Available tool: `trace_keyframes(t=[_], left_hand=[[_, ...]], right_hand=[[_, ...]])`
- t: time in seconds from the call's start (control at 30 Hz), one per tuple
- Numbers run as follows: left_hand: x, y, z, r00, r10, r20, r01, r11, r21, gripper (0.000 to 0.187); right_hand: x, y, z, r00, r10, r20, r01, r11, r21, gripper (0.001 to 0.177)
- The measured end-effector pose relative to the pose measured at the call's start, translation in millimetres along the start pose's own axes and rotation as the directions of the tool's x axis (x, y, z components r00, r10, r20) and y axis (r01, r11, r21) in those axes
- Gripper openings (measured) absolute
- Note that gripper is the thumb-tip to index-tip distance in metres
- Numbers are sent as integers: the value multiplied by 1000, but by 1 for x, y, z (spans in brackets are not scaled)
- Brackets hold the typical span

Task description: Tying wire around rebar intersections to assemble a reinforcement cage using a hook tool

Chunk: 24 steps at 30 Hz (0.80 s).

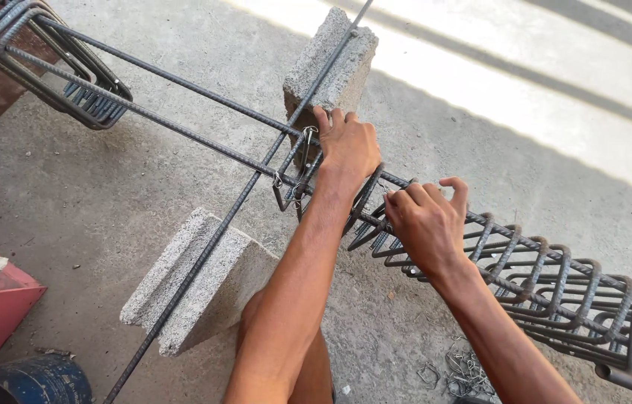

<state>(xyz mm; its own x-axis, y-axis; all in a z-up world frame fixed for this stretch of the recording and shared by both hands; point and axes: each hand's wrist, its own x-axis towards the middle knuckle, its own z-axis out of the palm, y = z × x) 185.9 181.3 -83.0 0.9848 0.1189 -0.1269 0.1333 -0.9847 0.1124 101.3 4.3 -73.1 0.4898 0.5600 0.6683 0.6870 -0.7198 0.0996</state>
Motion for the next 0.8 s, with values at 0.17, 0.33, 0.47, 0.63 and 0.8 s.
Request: trace_keyframes(t=[0.17,0.33,0.47,0.63,0.8], left_hand=[[-1,7,-9,990,-102,98,102,995,11,39],[-2,8,-10,986,-72,147,75,997,-18,39],[-10,13,-24,986,-92,136,102,993,-66,38],[3,12,-3,992,-95,81,103,990,-95,35],[12,8,11,995,-93,46,98,989,-112,34]], right_hand=[[-6,-3,3,999,36,-9,-36,999,7,24],[-1,-9,-7,993,112,35,-114,993,42,22],[5,-11,-13,931,280,235,-311,944,107,20],[17,-11,-25,747,392,537,-495,867,55,19],[31,-13,-23,536,455,711,-583,809,-78,24]])
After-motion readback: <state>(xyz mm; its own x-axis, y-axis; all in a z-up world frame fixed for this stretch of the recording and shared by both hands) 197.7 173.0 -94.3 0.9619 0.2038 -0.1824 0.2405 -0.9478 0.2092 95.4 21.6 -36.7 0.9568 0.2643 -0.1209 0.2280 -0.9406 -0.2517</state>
